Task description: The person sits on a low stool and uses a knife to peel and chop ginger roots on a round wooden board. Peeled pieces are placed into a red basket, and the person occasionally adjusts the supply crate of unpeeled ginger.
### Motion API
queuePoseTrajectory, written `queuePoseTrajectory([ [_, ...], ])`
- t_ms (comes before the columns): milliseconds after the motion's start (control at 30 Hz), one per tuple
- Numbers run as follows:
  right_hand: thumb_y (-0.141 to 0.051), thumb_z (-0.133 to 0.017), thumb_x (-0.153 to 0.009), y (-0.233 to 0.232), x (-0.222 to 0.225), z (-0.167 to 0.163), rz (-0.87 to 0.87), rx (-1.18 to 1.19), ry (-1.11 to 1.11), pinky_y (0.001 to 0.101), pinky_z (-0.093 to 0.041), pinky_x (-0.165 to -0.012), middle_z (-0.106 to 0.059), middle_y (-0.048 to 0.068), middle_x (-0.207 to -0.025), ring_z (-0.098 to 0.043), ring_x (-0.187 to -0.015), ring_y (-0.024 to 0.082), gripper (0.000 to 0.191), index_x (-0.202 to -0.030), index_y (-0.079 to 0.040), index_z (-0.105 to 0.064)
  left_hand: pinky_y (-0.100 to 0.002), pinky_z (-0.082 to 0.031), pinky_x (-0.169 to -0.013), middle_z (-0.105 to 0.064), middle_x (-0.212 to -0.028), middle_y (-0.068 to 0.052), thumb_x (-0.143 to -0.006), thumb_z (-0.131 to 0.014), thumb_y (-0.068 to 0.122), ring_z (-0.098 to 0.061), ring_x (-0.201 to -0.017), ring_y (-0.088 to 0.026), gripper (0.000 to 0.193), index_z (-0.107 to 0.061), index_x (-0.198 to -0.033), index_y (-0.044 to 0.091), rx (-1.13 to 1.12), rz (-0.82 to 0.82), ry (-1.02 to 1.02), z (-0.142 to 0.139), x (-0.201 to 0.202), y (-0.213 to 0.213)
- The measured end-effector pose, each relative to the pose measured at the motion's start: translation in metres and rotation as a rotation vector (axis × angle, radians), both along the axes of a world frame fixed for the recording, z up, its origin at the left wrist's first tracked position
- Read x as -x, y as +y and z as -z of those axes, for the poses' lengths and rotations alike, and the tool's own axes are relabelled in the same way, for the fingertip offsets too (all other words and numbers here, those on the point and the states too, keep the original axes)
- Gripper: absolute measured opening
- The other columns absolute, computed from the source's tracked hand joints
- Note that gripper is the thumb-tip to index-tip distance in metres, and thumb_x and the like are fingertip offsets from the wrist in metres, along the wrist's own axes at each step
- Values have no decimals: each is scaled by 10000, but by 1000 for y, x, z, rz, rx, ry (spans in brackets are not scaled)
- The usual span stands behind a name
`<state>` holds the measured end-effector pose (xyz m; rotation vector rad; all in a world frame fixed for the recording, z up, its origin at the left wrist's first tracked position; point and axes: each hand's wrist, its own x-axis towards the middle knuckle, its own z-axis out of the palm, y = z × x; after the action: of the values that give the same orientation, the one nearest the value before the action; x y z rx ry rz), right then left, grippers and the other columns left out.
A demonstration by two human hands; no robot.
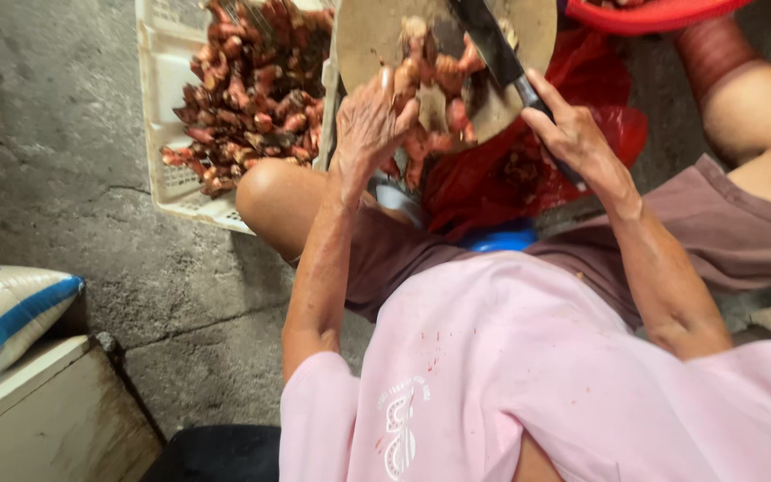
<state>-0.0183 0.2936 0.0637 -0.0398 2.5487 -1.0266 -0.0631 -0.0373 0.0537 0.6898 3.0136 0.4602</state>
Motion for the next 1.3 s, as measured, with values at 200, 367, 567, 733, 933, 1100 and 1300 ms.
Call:
queuePoseTrajectory([
  [200, -213, -642, -1173, 0, -5, -14, -117, 107, 532, 419, -613, -762, -717, 255, -1141, -738, -976, 327, 541, -1623, -105, -363, -458, -533, -751, -644, -993, -159, -967, -628, 367, -653, -881, -330, 421, -625, -1180, 3, -53, -82, -62, -4, 5, 3],
  [367, -257, -642, -1118, -13, -14, -1, -86, -58, 442, 431, -579, -605, -701, 201, -964, -692, -742, 337, 610, -1637, -120, -354, -441, -529, -702, -640, -1008, -149, -940, -634, 357, -658, -877, -327, 388, -621, -1155, 33, -43, -50, 25, 4, 7, 8],
  [567, -289, -647, -1092, -18, -3, -5, 9, 82, 127, 448, -522, -600, -670, 149, -902, -650, -711, 307, 635, -1669, -213, -394, -437, -548, -656, -587, -986, -162, -1052, -608, 328, -664, -852, -325, 325, -609, -1187, 33, 89, -77, -280, 14, 15, 4],
  [733, -293, -607, -1075, -8, 7, -21, 64, 162, -77, 420, -549, -591, -661, 151, -741, -681, -602, 248, 627, -1653, -206, -380, -445, -554, -638, -596, -1043, -185, -932, -636, 185, -676, -874, -350, 179, -684, -1103, 166, 118, 107, 42, 15, 12, 0],
  [933, -273, -666, -1155, -19, -10, -12, -114, -111, 484, 403, -570, -577, -659, 162, -948, -663, -655, 294, 576, -1649, -128, -408, -454, -551, -663, -592, -1056, -191, -918, -624, 163, -683, -914, -356, 214, -681, -1121, 132, 171, 126, -5, 8, 9, 4],
  [1100, -247, -700, -1059, -21, 3, -6, -230, -272, 377, 460, -562, -581, -672, 163, -893, -675, -662, 359, 585, -1590, -146, -477, -489, -549, -736, -599, -1060, -224, -1034, -538, 300, -668, -903, -385, 262, -638, -1188, 113, 25, -35, -168, 1, 15, 12],
  [1300, -222, -683, -1109, -13, -11, -22, -169, -61, 533, 454, -572, -644, -670, 185, -986, -686, -773, 361, 577, -1613, -92, -436, -493, -549, -813, -605, -1100, -221, -1041, -504, 394, -670, -942, -405, 354, -604, -1220, 105, -122, -171, -263, -6, 14, 15],
])
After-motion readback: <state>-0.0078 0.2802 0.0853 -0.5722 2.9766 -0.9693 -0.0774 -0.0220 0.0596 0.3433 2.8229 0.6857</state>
